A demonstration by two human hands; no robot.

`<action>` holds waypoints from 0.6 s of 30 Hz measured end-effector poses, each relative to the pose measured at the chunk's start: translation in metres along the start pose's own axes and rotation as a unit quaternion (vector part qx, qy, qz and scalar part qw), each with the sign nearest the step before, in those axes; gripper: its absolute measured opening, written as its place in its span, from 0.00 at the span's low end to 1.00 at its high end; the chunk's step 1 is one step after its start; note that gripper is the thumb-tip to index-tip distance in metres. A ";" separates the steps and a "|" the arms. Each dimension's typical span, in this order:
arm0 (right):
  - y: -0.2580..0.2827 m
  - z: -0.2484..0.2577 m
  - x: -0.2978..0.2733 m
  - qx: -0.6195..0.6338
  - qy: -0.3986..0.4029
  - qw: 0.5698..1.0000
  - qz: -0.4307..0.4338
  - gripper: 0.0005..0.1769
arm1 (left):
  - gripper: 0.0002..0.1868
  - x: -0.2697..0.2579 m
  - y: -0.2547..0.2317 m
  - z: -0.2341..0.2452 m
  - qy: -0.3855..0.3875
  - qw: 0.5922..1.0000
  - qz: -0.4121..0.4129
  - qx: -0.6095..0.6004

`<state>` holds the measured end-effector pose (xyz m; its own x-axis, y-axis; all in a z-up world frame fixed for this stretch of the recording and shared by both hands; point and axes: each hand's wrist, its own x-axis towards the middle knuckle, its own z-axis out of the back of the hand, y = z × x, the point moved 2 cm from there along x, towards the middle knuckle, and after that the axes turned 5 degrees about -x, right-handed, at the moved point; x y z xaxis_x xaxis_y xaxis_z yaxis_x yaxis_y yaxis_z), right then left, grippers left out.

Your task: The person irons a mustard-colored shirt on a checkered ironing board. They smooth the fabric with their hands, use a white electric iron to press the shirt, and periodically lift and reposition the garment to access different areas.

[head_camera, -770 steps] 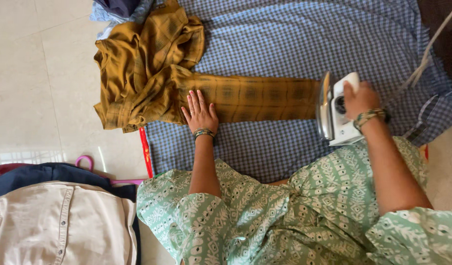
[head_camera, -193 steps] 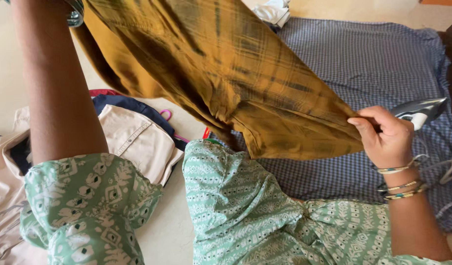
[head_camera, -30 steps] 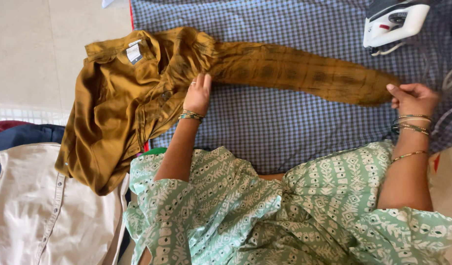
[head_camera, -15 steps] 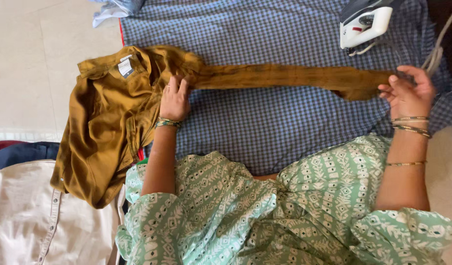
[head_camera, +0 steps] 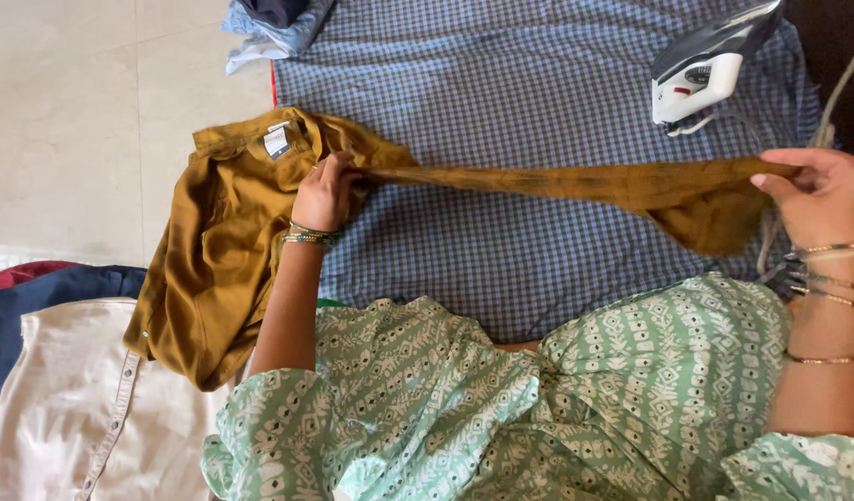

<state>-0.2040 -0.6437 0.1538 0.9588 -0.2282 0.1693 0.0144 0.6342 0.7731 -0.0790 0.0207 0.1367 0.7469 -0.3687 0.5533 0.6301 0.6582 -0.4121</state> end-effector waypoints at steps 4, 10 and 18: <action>-0.024 -0.004 0.015 -0.071 -0.010 0.997 -0.041 0.13 | 0.13 0.006 0.001 0.009 0.011 1.000 0.007 0.005; -0.070 -0.027 0.034 -0.143 -0.009 0.988 -0.050 0.11 | 0.12 0.004 -0.006 0.010 0.011 0.995 -0.027 -0.096; -0.122 -0.037 0.035 -0.155 -0.010 0.987 -0.026 0.09 | 0.11 0.000 -0.020 0.007 0.014 0.988 0.004 -0.155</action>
<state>-0.1619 -0.7022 0.0428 0.9487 -0.2788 0.1491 0.1525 0.8165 0.5568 -0.0926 0.0124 0.1501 0.7556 -0.3848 0.5300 0.6549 0.4311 -0.6207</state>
